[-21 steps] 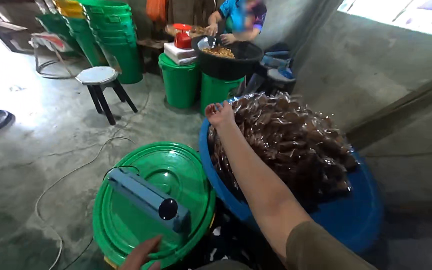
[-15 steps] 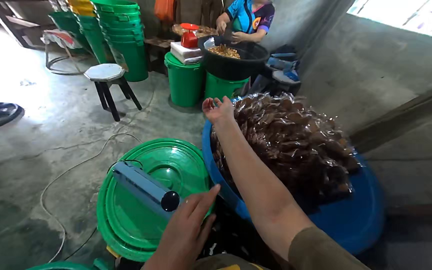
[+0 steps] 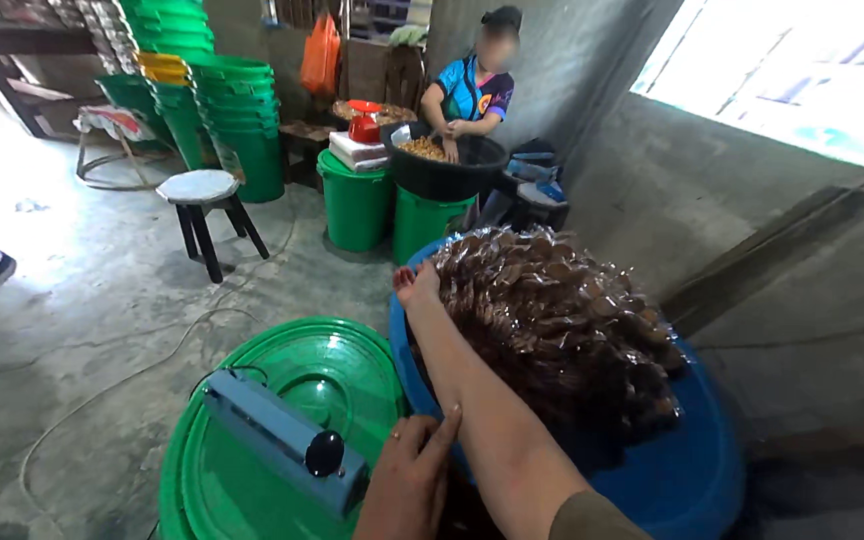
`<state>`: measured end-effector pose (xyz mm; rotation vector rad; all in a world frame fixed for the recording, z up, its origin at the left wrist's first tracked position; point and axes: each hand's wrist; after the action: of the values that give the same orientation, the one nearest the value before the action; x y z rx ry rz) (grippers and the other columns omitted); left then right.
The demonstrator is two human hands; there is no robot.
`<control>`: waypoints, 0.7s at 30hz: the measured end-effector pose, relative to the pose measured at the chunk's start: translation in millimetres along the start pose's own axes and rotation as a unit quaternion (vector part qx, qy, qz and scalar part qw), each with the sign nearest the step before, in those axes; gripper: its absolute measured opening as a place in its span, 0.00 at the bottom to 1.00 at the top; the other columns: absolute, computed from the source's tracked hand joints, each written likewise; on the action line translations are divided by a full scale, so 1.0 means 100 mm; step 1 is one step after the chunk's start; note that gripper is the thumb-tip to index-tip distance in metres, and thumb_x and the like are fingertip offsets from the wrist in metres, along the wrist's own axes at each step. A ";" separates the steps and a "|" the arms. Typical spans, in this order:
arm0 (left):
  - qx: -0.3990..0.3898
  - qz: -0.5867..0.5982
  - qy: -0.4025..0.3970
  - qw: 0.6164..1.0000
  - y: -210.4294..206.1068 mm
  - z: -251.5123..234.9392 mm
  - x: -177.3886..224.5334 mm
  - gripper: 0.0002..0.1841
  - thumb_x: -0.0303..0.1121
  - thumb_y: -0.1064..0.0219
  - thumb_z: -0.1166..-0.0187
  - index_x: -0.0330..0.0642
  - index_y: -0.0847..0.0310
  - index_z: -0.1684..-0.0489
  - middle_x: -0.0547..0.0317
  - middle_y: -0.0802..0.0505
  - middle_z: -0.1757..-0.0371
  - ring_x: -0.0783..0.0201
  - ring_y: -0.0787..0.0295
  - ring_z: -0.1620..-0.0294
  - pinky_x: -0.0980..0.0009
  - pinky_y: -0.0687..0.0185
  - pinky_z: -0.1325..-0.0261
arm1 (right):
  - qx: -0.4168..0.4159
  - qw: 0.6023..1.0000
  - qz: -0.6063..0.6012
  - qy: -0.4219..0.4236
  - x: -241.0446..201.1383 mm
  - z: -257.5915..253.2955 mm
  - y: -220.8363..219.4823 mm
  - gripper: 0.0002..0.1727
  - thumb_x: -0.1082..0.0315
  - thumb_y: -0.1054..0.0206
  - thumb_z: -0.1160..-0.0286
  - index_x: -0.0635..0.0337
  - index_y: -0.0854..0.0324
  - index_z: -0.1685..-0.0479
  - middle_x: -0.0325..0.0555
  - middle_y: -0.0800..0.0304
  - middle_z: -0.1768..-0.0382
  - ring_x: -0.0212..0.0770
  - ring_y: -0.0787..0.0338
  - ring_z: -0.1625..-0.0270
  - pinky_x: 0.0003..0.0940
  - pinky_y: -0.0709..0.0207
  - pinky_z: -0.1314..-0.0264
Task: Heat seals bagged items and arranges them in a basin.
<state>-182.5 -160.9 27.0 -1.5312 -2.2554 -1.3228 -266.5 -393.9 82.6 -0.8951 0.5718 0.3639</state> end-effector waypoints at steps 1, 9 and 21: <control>-0.024 0.017 0.021 0.999 0.03 0.00 0.02 0.24 0.21 0.32 0.31 0.36 0.16 0.31 0.39 0.09 0.52 0.43 0.10 0.51 0.52 0.12 0.47 | 0.009 1.000 0.011 0.000 0.02 0.01 0.03 0.27 0.51 0.59 0.04 0.61 0.44 0.18 0.51 0.29 0.50 0.39 0.22 0.59 0.28 0.24 0.56; 0.049 -0.180 -0.008 0.982 -0.15 -0.08 -0.20 0.32 0.21 0.25 0.44 0.45 0.14 0.31 0.44 0.09 0.47 0.45 0.09 0.51 0.52 0.14 0.48 | 0.058 0.998 0.033 -0.023 0.21 0.02 0.12 0.23 0.53 0.56 0.04 0.60 0.38 0.24 0.48 0.29 0.54 0.37 0.23 0.64 0.26 0.27 0.63; -0.251 0.094 0.259 0.928 0.44 0.67 -0.20 0.13 0.27 0.34 0.19 0.29 0.14 0.43 0.32 0.11 0.43 0.37 0.11 0.43 0.43 0.17 0.38 | -0.040 0.910 0.389 0.136 -0.25 -0.48 0.48 0.20 0.64 0.51 0.05 0.68 0.31 0.26 0.57 0.19 0.52 0.44 0.15 0.60 0.37 0.19 0.56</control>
<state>-113.9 -122.8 1.5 -1.2558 -1.4825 -2.0492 -326.9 -406.5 43.8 -0.7680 1.1809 0.9985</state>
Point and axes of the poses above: each hand's wrist, its own z-axis away from the middle knuckle, its own y-axis out of the back of the hand, x = y × z
